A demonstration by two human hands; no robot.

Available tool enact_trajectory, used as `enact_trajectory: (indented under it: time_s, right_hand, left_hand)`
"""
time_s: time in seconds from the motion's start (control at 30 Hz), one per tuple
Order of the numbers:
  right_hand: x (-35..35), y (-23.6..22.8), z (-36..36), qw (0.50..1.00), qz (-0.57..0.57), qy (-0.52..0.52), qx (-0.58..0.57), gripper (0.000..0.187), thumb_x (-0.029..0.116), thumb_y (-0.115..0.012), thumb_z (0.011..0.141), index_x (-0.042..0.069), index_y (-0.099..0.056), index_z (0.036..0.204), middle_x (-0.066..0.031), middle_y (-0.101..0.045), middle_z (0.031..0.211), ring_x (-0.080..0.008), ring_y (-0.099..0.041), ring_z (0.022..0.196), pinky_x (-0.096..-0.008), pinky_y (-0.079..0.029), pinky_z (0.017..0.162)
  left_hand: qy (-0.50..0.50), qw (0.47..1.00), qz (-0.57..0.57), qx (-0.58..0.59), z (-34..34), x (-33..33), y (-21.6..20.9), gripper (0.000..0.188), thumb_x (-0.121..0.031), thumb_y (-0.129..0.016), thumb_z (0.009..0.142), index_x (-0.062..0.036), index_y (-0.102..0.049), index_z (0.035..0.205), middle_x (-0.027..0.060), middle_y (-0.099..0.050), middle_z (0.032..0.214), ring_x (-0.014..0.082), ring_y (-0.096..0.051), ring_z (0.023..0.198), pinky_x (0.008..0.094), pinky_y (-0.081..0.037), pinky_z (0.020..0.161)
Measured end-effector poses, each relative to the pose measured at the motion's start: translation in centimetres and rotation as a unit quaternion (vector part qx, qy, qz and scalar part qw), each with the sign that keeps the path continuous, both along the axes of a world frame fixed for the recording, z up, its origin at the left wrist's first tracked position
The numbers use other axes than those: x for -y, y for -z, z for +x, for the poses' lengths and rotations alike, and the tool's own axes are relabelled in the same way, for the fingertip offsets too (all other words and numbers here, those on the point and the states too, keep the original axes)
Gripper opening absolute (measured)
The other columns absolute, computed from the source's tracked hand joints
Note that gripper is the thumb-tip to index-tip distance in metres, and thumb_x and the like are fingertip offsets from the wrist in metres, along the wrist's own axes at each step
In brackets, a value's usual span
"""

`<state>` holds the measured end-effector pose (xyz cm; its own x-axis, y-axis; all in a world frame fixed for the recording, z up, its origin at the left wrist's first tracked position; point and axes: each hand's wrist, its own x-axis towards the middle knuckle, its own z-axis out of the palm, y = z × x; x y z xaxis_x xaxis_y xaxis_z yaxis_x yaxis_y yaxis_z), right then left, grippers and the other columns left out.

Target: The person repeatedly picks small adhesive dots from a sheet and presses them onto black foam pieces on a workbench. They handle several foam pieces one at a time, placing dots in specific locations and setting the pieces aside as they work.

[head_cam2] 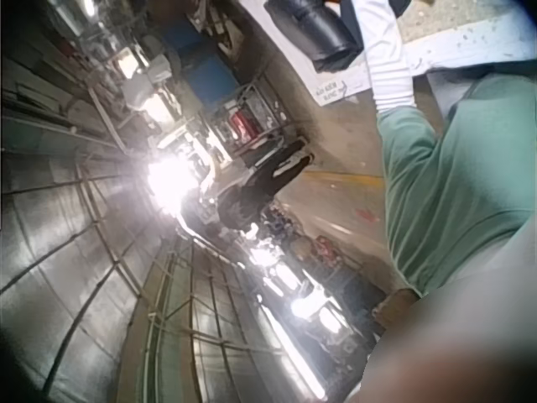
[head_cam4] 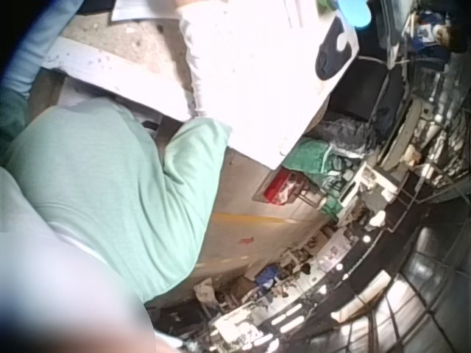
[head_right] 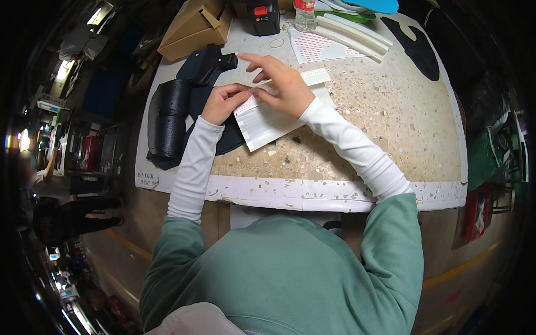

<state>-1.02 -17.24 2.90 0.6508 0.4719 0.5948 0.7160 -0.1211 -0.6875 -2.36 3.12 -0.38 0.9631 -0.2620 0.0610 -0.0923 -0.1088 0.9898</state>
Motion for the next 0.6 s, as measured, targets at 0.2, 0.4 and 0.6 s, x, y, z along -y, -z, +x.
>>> enact_trajectory:
  time_s: [0.2,0.4,0.6]
  right_hand:
    - [-0.7,0.6,-0.3,0.988,-0.044,0.021,0.145,0.067,-0.008,-0.06,0.077,0.022,-0.046,0.135,-0.0104,-0.051,0.113,-0.0226,-0.065,0.084,-0.0309,-0.056,0.069]
    - [0.3,-0.6,0.5,0.996,0.042,0.066,0.032,0.065,-0.006,-0.066,0.073,0.014,-0.049,0.133,-0.0078,-0.054,0.106,-0.0124,-0.066,0.08,-0.0261,-0.055,0.073]
    - [10.6,-0.6,9.9,0.921,-0.058,0.341,0.18,0.074,-0.005,-0.068,0.071,0.021,-0.044,0.136,-0.0109,-0.047,0.123,-0.0205,-0.064,0.095,-0.0327,-0.053,0.085]
  left_hand:
    - [0.005,1.0,-0.007,0.002,0.1,0.0,0.0,0.014,-0.011,-0.065,0.086,0.0011,-0.069,0.092,0.0023,-0.067,0.085,0.0071,-0.058,0.081,0.0223,-0.046,0.075]
    - [0.012,0.998,0.054,0.028,-0.5,0.3,-0.5,0.016,-0.013,-0.067,0.085,0.0009,-0.068,0.092,0.0009,-0.067,0.085,0.0057,-0.057,0.08,0.0214,-0.045,0.074]
    - [0.006,0.997,0.068,0.046,-0.5,0.6,-0.4,0.017,-0.015,-0.065,0.087,0.0007,-0.067,0.093,-0.0004,-0.064,0.082,0.0043,-0.053,0.075,0.0182,-0.042,0.068]
